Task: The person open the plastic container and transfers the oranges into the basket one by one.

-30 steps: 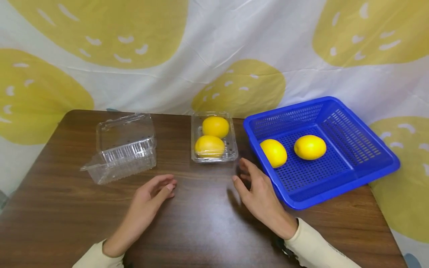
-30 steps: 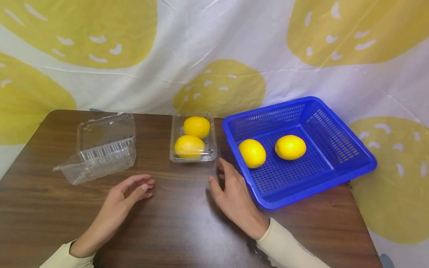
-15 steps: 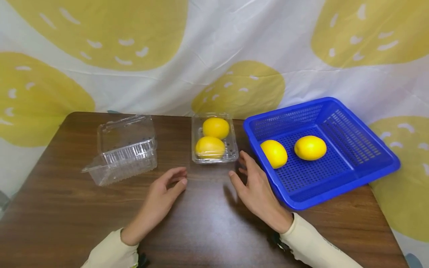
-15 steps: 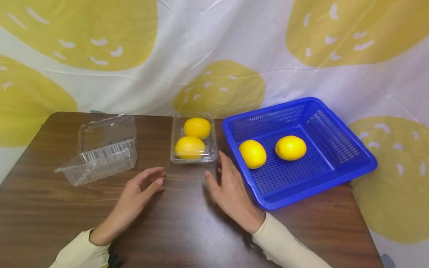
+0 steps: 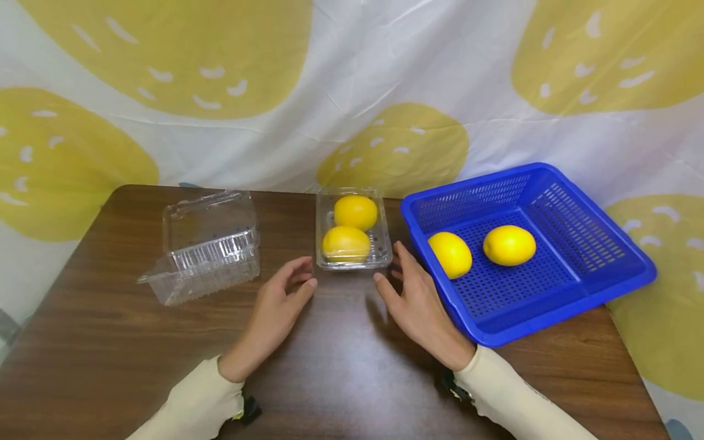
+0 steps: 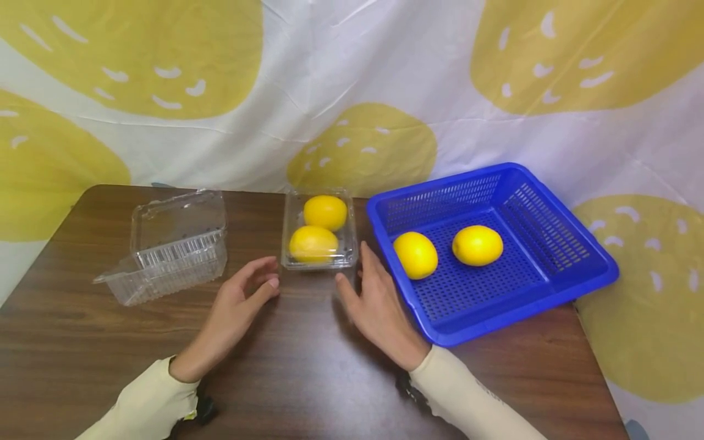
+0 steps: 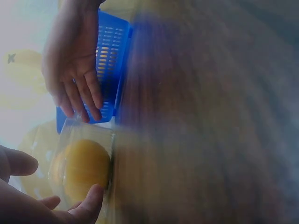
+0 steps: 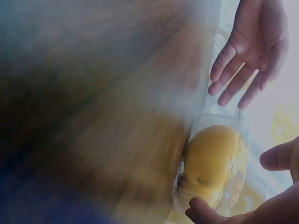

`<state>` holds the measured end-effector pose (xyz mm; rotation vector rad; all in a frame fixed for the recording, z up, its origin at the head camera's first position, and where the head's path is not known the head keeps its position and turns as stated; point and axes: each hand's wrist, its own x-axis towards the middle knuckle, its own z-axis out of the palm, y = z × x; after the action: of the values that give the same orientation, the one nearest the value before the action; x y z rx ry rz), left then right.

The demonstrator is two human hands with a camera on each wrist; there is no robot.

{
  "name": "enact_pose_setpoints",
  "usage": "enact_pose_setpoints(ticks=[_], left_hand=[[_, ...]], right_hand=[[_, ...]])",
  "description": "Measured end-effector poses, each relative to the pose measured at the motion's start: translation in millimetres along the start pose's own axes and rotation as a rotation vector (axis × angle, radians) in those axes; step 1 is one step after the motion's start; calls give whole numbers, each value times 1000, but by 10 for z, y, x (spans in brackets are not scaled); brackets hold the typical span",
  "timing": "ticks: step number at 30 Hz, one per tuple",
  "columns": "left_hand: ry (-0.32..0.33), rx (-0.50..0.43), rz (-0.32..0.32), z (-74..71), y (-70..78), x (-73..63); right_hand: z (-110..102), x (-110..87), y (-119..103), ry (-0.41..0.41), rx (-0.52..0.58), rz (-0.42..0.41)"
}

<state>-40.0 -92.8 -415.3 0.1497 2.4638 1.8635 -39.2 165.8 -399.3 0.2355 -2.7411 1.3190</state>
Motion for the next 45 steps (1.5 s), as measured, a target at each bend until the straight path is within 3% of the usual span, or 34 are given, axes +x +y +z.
enact_pose_setpoints(ticks=[9,15,20,23,24,28,45], left_hand=[[-4,2,24,88,52,75],[11,8,47,143,29,152],[27,-7,107,146,-28,216],[25,-7,97,150,-16,246],[22,0,73,147,47,231],[20,17,44,150,63,233],[-8,47,28,0,115,40]], right_hand=[[36,50,21,-15,2,18],[72,92,30,-20,25,-4],[102,142,39,-19,25,7],[109,160,26,-26,36,20],[107,161,18,-32,43,25],[101,134,-1,-52,42,20],[141,-236,-123,-106,123,-69]])
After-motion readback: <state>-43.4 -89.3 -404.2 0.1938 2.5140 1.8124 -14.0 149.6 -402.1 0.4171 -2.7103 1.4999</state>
